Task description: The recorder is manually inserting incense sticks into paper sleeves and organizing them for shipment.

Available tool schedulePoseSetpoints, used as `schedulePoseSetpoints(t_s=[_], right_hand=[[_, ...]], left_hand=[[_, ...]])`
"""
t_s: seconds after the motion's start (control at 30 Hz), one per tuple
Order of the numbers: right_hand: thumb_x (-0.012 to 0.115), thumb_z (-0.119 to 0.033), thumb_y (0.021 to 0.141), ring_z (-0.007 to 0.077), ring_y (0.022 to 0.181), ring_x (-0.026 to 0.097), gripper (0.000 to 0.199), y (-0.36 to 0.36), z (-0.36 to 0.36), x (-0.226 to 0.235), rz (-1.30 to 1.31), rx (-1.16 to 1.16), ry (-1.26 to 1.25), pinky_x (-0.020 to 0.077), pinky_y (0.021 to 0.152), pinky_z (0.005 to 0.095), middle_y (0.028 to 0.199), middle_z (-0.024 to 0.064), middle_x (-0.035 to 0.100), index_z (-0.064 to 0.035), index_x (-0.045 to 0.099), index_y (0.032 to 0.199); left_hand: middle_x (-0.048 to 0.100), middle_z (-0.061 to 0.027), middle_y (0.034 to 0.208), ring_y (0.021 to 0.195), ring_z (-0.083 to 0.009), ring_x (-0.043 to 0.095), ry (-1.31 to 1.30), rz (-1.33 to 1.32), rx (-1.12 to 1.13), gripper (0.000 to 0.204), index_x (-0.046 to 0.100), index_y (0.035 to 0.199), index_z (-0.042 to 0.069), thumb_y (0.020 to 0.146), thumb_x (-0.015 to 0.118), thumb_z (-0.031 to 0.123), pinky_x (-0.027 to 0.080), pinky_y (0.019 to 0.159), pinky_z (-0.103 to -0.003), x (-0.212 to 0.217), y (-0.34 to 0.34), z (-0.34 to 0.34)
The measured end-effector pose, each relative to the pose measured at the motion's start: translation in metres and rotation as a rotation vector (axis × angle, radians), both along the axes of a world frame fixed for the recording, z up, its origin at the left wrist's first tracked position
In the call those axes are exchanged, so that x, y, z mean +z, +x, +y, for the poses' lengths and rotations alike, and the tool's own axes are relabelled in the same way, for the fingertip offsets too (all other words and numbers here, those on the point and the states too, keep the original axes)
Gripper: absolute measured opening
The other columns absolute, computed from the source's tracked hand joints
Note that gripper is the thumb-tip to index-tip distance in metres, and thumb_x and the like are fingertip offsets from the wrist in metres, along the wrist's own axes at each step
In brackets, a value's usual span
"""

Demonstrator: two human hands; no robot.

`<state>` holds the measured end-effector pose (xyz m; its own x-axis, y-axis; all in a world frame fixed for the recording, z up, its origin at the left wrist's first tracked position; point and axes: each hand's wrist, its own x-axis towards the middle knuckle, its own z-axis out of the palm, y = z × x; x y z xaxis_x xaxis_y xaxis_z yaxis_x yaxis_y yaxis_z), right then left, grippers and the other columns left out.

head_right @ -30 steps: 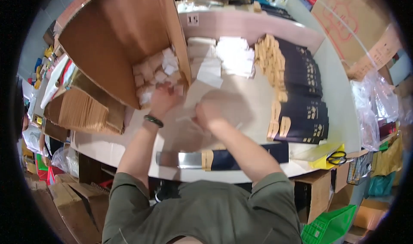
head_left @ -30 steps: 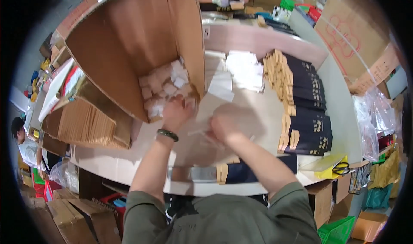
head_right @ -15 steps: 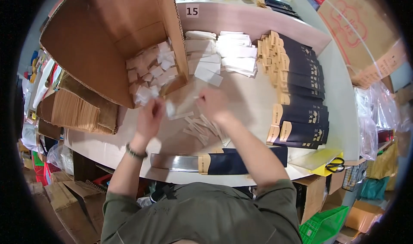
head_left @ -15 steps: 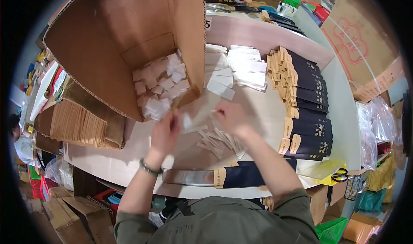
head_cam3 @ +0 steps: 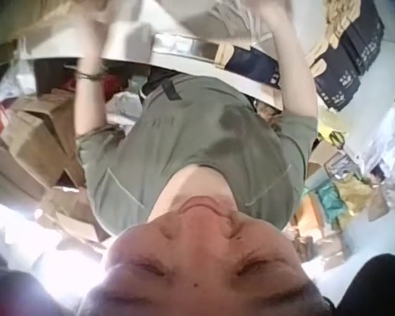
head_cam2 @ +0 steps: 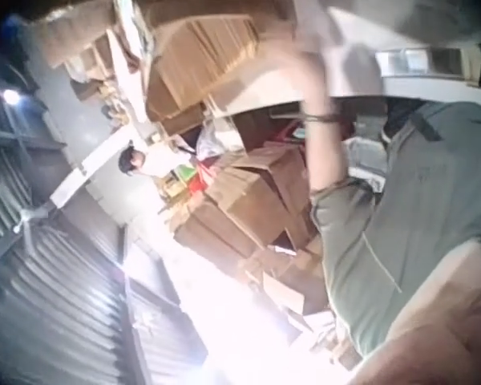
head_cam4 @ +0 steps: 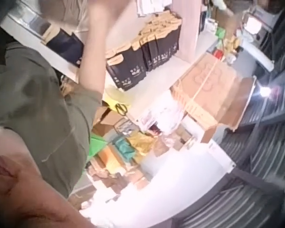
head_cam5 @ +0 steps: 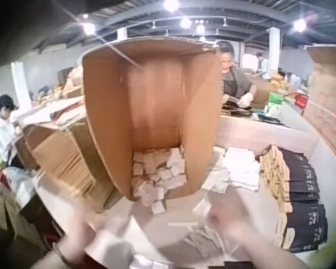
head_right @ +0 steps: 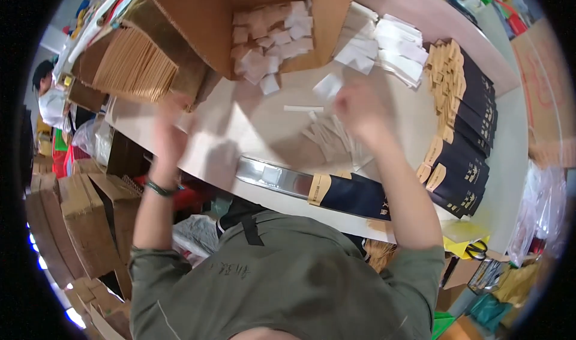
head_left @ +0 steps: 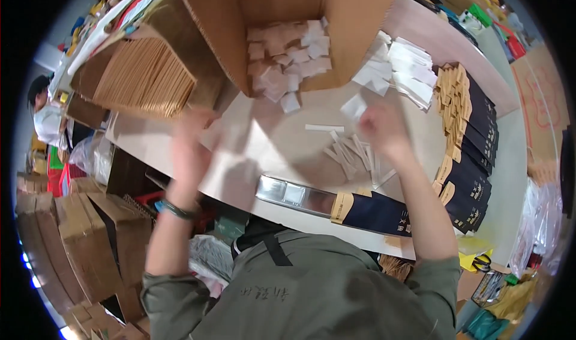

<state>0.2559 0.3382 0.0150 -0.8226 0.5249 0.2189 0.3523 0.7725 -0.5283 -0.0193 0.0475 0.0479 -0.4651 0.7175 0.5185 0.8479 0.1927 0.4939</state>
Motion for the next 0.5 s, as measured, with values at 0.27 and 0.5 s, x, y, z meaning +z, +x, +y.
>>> schedulePoseSetpoints(t_s=[0.27, 0.5], right_hand=[[0.072, -0.018, 0.072, 0.0333, 0.093, 0.059, 0.012, -0.006, -0.167, -0.02, -0.145, 0.266, -0.124, 0.0476, 0.08, 0.0446, 0.089, 0.0106, 0.063, -0.0074, 0.069, 0.077], [0.077, -0.022, 0.076, 0.0331, 0.096, 0.059, 0.016, -0.018, -0.168, -0.016, -0.067, 0.016, -0.622, 0.0471, 0.082, 0.0447, 0.097, 0.014, 0.063, -0.0074, 0.069, 0.077]], left_hand=[[0.065, -0.0213, 0.07, 0.072, -0.0403, 0.064, -0.379, 0.058, 0.349, 0.024, 0.067, 0.081, 0.001, 0.087, 0.064, 0.024, 0.05, 0.068, -0.048, 0.037, -0.141, 0.015], [0.066, -0.0239, 0.086, 0.085, -0.0438, 0.063, -0.436, 0.307, 0.398, 0.02, 0.065, 0.095, 0.004, 0.093, 0.053, 0.02, 0.05, 0.071, -0.05, 0.042, -0.14, 0.019]])
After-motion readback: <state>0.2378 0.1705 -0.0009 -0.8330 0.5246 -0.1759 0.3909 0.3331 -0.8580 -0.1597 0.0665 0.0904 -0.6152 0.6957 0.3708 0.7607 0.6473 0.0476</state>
